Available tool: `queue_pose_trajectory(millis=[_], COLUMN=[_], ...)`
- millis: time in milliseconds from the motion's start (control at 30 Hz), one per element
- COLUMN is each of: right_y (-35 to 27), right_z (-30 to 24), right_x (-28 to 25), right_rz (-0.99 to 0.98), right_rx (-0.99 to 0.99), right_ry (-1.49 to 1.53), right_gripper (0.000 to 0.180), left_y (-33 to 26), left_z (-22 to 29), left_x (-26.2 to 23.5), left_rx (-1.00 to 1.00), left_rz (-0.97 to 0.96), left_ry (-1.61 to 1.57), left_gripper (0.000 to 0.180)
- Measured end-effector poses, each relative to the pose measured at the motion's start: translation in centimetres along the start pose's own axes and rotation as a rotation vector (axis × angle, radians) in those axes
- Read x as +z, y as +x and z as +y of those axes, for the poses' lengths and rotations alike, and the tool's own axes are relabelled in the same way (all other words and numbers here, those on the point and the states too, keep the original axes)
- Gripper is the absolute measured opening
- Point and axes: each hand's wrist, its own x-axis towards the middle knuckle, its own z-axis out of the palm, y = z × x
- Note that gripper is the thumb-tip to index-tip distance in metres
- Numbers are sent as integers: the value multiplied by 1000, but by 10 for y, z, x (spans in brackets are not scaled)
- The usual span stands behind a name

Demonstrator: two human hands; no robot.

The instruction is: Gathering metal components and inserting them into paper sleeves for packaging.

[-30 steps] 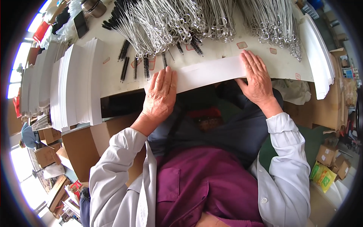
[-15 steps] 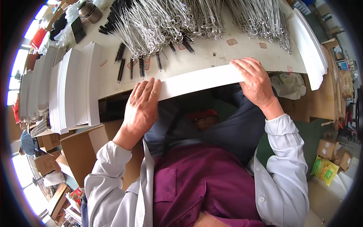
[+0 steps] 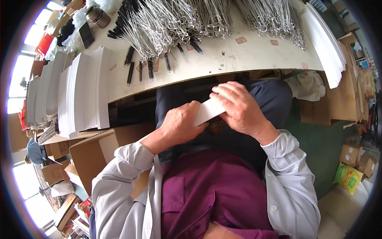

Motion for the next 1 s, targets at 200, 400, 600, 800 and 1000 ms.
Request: queue_pose_trajectory(millis=[200,400,600,800,1000], right_y=[-34,-40,-47,-46,-41], right_z=[0,-21,-35,-42,-45], right_x=[-3,26,42,39,42], right_rz=[403,485,455,382,310], right_rx=[308,314,473,711,612], right_ry=[22,131,487,936,881], right_gripper=[51,36,29,23,20], left_y=[-10,-22,-31,-35,-26], left_z=[1,13,19,21,25], left_x=[3,15,23,29,24], left_rx=[-86,-108,-116,-87,-65], left_rz=[163,206,213,210,206], left_ry=[105,108,90,63,-100], left_gripper=[52,55,60,68,73])
